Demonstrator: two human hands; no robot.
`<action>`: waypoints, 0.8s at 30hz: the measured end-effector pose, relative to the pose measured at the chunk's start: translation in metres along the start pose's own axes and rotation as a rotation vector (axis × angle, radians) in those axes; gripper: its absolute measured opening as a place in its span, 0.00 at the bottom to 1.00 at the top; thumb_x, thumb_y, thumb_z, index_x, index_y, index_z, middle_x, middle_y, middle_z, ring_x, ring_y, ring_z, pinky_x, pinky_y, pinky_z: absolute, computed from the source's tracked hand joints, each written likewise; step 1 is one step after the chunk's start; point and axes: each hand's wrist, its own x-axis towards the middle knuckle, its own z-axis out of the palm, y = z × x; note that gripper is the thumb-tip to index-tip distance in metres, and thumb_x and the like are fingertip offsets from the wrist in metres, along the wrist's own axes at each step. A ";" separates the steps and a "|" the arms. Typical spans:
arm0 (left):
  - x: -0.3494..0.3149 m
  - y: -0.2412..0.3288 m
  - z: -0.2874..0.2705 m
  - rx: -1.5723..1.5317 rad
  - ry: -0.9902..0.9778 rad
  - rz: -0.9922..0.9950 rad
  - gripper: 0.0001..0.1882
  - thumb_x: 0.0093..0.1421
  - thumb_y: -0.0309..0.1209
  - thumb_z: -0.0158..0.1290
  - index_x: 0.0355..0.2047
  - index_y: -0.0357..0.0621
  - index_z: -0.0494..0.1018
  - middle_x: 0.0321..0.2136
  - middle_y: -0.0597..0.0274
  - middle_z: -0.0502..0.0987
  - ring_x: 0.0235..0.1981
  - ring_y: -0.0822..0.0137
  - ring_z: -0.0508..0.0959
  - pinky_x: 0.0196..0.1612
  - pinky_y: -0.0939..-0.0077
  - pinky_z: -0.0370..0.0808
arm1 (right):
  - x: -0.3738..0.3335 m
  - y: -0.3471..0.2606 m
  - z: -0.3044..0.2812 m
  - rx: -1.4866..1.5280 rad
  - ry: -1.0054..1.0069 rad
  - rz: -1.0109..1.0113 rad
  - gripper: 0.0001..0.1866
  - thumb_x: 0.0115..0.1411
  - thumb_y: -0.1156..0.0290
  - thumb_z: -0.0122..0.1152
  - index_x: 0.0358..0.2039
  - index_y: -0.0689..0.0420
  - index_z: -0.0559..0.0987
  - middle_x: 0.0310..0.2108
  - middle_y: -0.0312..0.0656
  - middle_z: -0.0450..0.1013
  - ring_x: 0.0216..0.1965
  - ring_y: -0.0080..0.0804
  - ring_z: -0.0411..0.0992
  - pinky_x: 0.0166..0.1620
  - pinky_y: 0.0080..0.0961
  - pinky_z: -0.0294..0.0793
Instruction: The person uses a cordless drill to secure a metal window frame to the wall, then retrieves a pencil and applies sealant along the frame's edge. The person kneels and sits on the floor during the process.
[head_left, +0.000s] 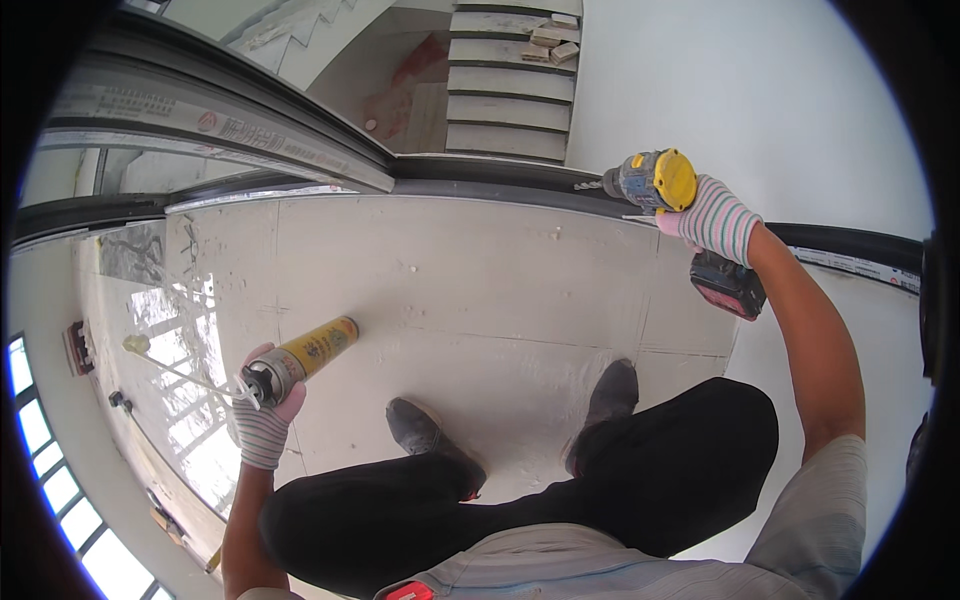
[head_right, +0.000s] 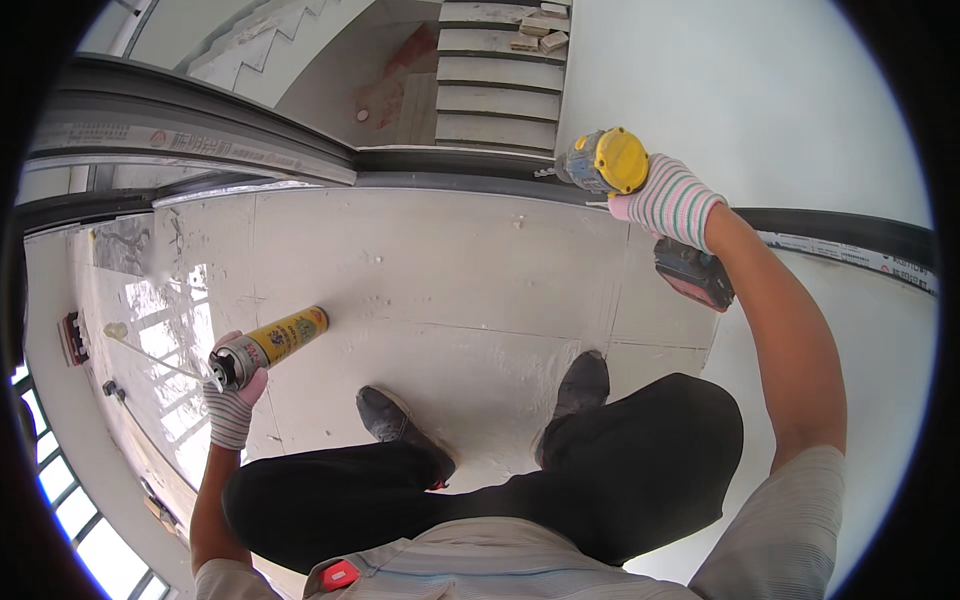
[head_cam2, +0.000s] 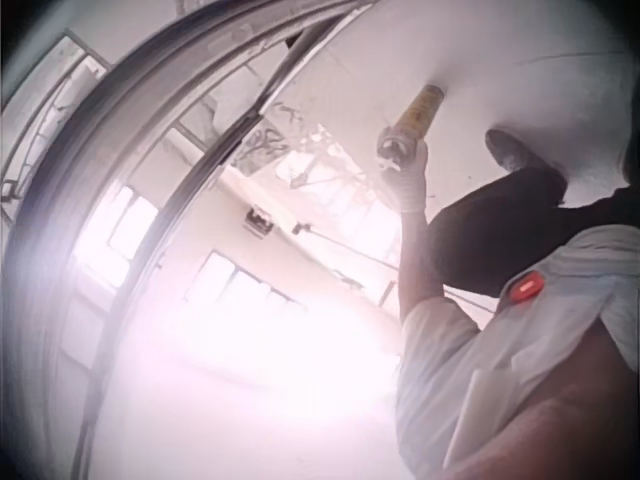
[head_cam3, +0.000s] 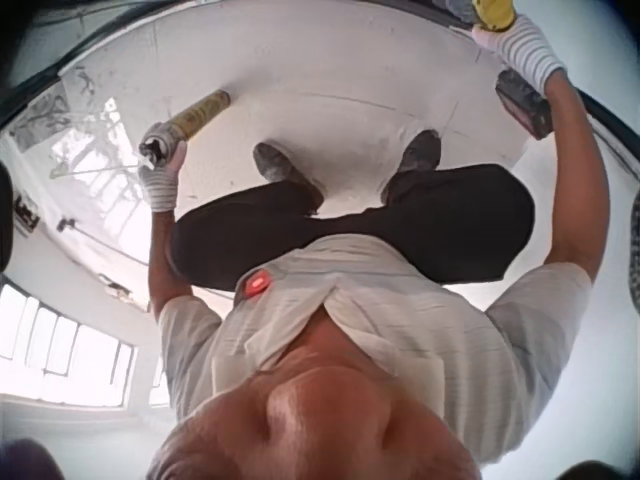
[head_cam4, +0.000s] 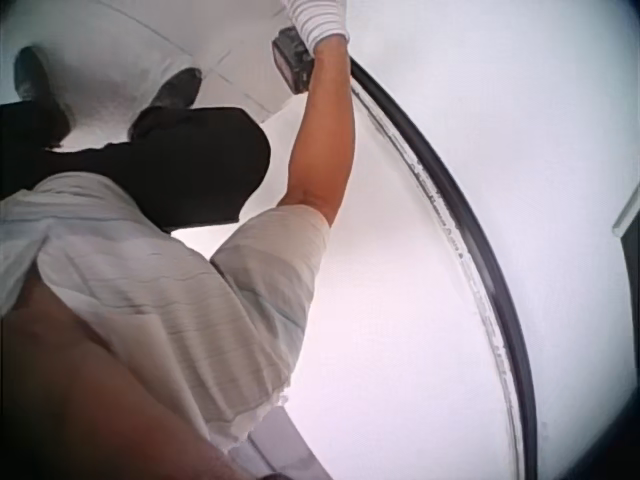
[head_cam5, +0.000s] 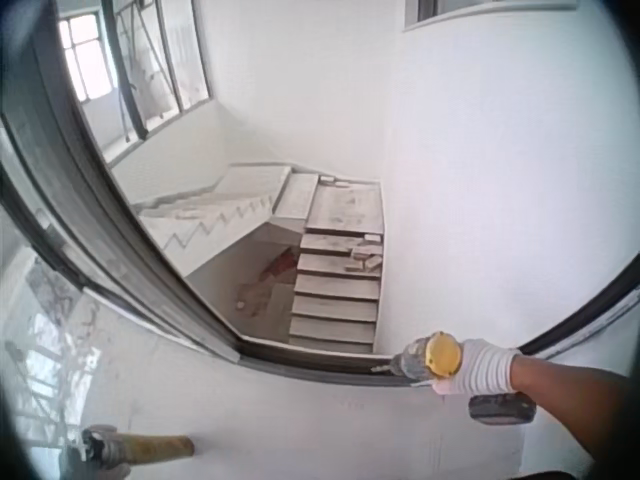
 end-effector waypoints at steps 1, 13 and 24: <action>0.002 -0.003 0.001 0.020 0.031 -0.010 0.38 0.49 0.20 0.64 0.62 0.38 0.65 0.52 0.56 0.72 0.53 0.65 0.75 0.57 0.69 0.76 | 0.002 0.001 0.002 0.001 0.009 -0.019 0.14 0.58 0.63 0.68 0.33 0.61 0.76 0.16 0.34 0.68 0.15 0.23 0.66 0.21 0.25 0.70; -0.012 -0.027 -0.004 -0.032 0.119 -0.013 0.37 0.49 0.19 0.61 0.62 0.38 0.66 0.53 0.55 0.72 0.54 0.63 0.75 0.58 0.67 0.75 | 0.005 -0.027 0.014 -0.072 0.030 -0.024 0.12 0.57 0.63 0.63 0.25 0.58 0.74 0.12 0.33 0.66 0.13 0.24 0.65 0.20 0.25 0.67; -0.012 -0.058 -0.008 -0.088 0.071 -0.013 0.40 0.51 0.17 0.52 0.68 0.37 0.59 0.61 0.52 0.67 0.63 0.58 0.68 0.66 0.62 0.67 | 0.004 -0.041 0.013 -0.092 -0.014 -0.009 0.10 0.56 0.65 0.63 0.26 0.58 0.75 0.13 0.34 0.67 0.14 0.23 0.65 0.20 0.26 0.66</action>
